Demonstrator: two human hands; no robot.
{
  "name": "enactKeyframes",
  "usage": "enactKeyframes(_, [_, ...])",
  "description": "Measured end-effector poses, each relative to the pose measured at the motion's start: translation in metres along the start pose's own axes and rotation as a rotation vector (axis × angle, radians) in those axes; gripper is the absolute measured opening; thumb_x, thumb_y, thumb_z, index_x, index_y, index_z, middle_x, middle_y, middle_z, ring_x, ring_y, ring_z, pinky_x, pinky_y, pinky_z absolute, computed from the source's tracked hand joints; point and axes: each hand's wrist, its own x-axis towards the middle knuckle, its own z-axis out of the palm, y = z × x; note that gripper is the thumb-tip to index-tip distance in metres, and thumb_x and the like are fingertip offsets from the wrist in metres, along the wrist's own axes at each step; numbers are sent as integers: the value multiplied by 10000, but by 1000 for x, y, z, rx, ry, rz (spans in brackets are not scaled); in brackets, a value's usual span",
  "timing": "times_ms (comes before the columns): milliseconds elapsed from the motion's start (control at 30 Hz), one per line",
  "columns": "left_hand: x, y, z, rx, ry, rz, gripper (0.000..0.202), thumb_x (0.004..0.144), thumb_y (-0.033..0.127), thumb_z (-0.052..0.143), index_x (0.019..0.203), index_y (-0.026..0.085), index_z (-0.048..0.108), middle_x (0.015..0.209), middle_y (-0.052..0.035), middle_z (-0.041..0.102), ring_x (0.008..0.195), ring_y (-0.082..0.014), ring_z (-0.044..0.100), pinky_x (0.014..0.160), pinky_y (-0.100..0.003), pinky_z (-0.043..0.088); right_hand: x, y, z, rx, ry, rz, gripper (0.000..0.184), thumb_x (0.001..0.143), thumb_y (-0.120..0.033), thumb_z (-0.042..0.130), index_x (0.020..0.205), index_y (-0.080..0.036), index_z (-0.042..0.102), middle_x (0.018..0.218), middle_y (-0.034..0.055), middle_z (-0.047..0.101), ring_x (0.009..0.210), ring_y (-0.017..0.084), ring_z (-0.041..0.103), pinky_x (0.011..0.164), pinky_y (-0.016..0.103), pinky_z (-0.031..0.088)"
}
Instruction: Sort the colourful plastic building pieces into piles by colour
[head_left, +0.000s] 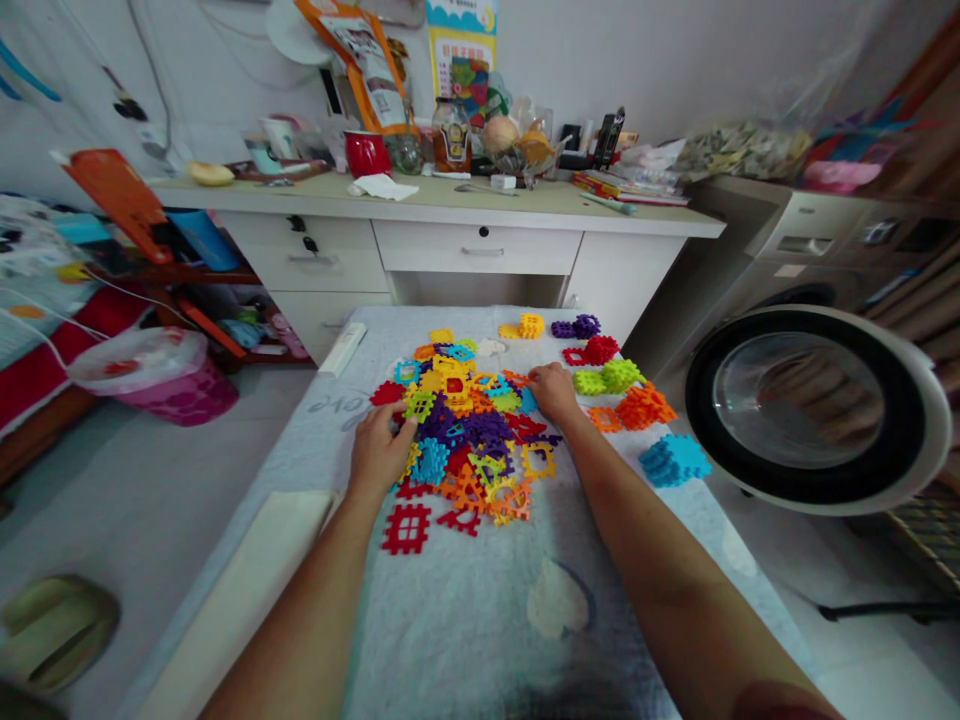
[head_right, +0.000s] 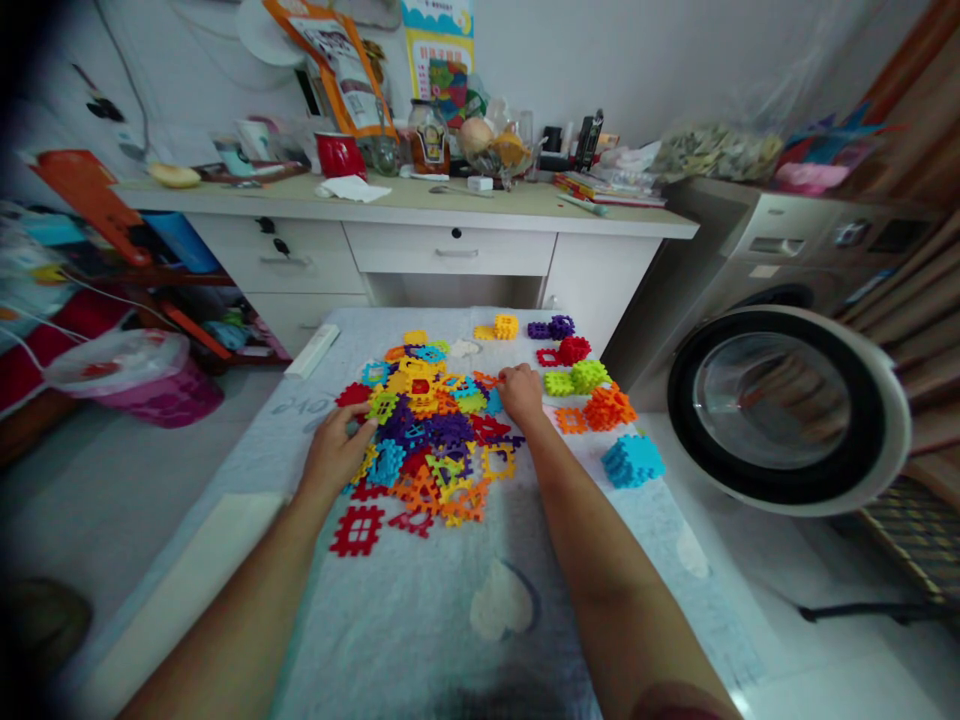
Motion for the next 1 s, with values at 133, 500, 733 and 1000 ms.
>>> enactKeyframes(133, [0,-1,0,-3,-2,1,348,840,430,527,1050,189,665,1155,-118,713,1122,-270,632,1048,-454,456,1,0,-2,104,26,70,182,874,-210,622,1015,-157,725,1050,107,685,958,190,602,827,261,412])
enactKeyframes(500, [0,0,0,3,-7,1,368,838,435,524,1066,187,668,1152,-124,710,1119,-275,631,1050,-451,456,-25,2,-18,37,57,27,154,831,-106,566,943,-168,653,994,106,687,850,193,584,697,267,358])
enactKeyframes(733, [0,0,0,3,-2,-3,360,831,439,521,1055,198,668,1149,-115,714,1111,-274,636,1045,-454,460,-33,2,-23,119,-46,38,62,819,-125,635,828,-186,639,819,34,691,736,153,557,640,241,333])
enactKeyframes(1000, [1,-3,2,-1,-6,0,357,827,445,524,1037,194,666,1143,-124,714,1127,-286,635,1058,-480,452,-57,6,-67,171,130,38,57,820,-153,596,795,-195,626,778,26,677,707,155,562,628,251,337])
